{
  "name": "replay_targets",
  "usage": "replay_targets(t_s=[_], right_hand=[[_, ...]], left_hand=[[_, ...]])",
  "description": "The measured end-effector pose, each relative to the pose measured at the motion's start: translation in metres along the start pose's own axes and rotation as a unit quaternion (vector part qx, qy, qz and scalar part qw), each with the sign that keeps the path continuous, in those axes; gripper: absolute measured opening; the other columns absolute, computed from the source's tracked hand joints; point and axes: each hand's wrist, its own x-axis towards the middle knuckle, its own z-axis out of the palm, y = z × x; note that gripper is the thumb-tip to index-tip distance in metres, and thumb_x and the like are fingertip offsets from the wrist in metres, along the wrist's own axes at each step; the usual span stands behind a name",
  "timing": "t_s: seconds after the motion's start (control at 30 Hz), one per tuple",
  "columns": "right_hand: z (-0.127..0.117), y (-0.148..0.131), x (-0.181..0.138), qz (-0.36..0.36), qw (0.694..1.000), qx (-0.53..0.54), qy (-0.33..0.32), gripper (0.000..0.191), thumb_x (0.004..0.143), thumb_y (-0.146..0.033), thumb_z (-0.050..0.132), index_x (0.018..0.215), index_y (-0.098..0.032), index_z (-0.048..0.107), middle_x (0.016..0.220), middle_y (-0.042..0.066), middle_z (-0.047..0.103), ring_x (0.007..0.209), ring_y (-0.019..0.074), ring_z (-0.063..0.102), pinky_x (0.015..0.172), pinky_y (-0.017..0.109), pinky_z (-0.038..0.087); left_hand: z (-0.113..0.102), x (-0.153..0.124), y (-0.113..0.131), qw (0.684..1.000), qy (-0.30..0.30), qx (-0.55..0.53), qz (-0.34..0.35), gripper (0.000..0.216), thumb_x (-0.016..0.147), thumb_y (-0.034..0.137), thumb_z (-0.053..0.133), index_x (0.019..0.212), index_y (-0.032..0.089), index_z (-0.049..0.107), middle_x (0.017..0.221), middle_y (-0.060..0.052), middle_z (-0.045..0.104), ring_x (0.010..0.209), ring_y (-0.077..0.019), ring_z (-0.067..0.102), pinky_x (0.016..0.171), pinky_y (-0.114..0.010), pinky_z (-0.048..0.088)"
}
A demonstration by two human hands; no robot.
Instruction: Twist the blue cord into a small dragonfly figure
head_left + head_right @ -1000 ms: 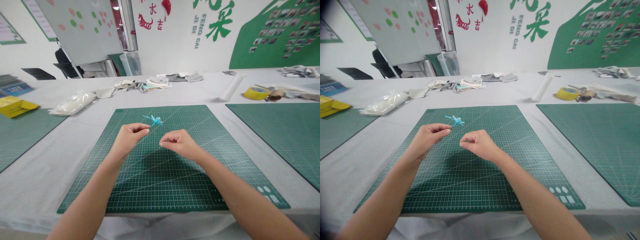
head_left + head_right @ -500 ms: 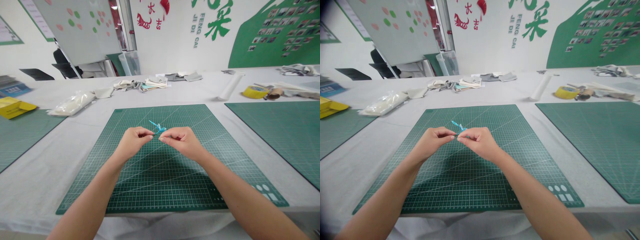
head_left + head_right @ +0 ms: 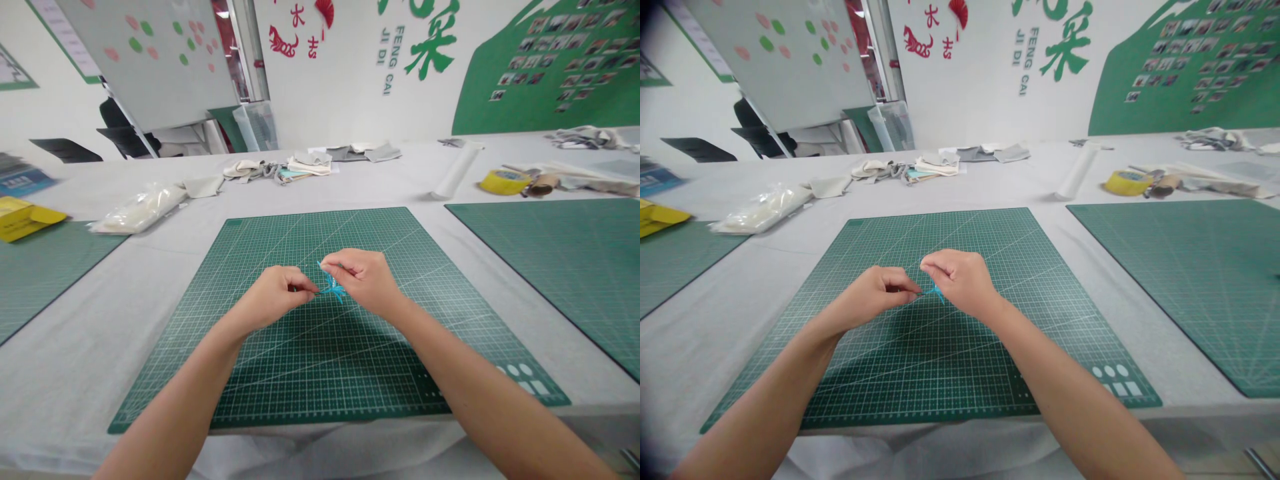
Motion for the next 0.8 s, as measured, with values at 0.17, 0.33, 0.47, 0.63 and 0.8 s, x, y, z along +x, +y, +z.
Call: replay_targets(t_s=[0.17,0.33,0.47,0.63,0.8], right_hand=[[0.002,0.005,0.0,-0.008,0.998,-0.042,-0.04,0.018,0.089,-0.022,0.054,0.083,-0.02,0.071,0.08,0.0,0.072,0.075,0.0122,0.064,0.069,0.024,0.043],[0.002,0.015,0.004,0.064,0.993,0.027,-0.1,0.015,0.086,-0.024,0.058,0.082,-0.02,0.072,0.079,0.0,0.071,0.072,0.0122,0.062,0.068,0.025,0.043],[0.004,0.025,0.006,0.173,0.963,0.155,-0.138,0.013,0.079,-0.026,0.062,0.078,-0.017,0.072,0.068,0.0,0.066,0.059,0.0106,0.053,0.058,0.025,0.039],[0.008,0.031,0.006,0.257,0.912,0.288,-0.137,0.013,0.072,-0.028,0.066,0.072,-0.015,0.07,0.06,-0.002,0.058,0.054,0.0087,0.044,0.054,0.025,0.034],[0.005,0.03,0.008,0.274,0.916,0.274,-0.108,0.013,0.071,-0.028,0.066,0.065,-0.016,0.066,0.054,-0.005,0.048,0.053,0.0078,0.036,0.054,0.025,0.027]], left_hand=[[-0.001,-0.002,0.002,0.998,-0.048,0.026,0.038,0.016,0.079,0.017,0.06,0.08,0.021,0.075,0.073,0.001,0.064,0.069,-0.0121,0.058,0.066,-0.025,0.041],[-0.006,-0.005,0.003,0.993,-0.089,0.013,0.075,0.017,0.081,0.016,0.059,0.084,0.021,0.075,0.077,0.001,0.063,0.069,-0.0112,0.057,0.064,-0.024,0.04],[-0.012,-0.007,0.005,0.99,-0.092,-0.033,0.107,0.015,0.082,0.018,0.061,0.086,0.02,0.075,0.073,0.0,0.061,0.068,-0.0108,0.056,0.063,-0.024,0.04],[-0.015,-0.008,0.006,0.992,-0.007,-0.094,0.089,0.011,0.081,0.022,0.063,0.08,0.018,0.073,0.071,0.0,0.06,0.066,-0.0109,0.053,0.061,-0.024,0.039],[-0.013,-0.004,0.002,0.984,0.117,-0.136,0.023,0.01,0.078,0.025,0.066,0.078,0.017,0.072,0.072,-0.001,0.062,0.067,-0.0121,0.052,0.06,-0.025,0.038]])
